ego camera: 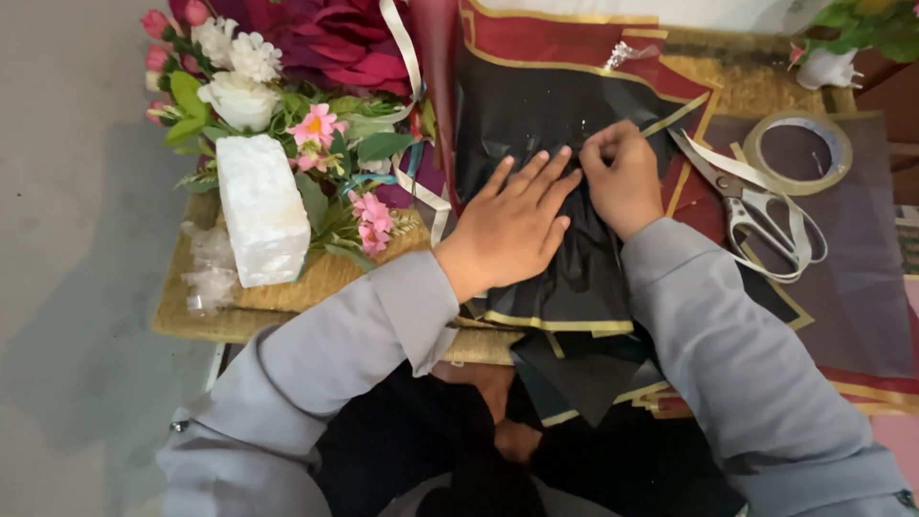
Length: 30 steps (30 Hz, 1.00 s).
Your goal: The person wraps a rectangular white block in black paper with gold trim, using clear tape to secure the folds. They then tie a white ribbon around the wrapped package and adjust the paper to ensure a neat finish.
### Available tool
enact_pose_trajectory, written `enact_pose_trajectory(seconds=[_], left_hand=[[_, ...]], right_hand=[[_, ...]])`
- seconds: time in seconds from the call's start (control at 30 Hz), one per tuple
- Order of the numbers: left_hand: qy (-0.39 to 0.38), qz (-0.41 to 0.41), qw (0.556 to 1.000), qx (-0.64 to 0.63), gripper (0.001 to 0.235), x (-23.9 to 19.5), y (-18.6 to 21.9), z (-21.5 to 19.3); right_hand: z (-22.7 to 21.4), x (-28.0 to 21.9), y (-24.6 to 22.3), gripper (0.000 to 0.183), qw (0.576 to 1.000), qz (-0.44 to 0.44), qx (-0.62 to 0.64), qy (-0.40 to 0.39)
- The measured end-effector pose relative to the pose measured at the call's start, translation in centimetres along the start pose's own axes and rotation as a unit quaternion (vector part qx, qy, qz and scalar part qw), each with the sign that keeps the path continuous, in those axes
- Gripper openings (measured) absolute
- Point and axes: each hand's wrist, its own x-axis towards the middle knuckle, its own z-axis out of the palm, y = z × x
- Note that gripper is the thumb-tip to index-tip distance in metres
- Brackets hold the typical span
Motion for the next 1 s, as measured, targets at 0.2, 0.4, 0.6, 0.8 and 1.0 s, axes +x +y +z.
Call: enact_pose_trajectory(seconds=[0.2,0.4,0.6,0.8,1.0], left_hand=[[-0.118,-0.02,0.99,-0.077,0.094,0.7,1.1,-4.3],[-0.147,-0.035,0.986,-0.072,0.1,1.1,1.9,-5.3],[-0.145,-0.039,0.986,-0.067,0.099,0.9,1.9,-5.1],[-0.191,-0.059,0.979,-0.046,0.097,1.3,2.2,-5.5],[-0.22,-0.052,0.973,-0.049,0.087,1.6,2.3,-6.3]], right_hand=[[-0.4,-0.5,0.6,0.017,0.998,-0.062,0.033,0.008],[-0.9,-0.8,0.3,0.02,0.997,-0.063,0.047,0.008],[-2.2,0.8,1.2,0.02,0.995,-0.084,0.002,-0.06],[-10.3,-0.2,1.3,0.021,0.988,-0.11,-0.103,-0.039],[-13.1,-4.3,-1.8,0.024,0.9,0.057,-0.355,-0.247]])
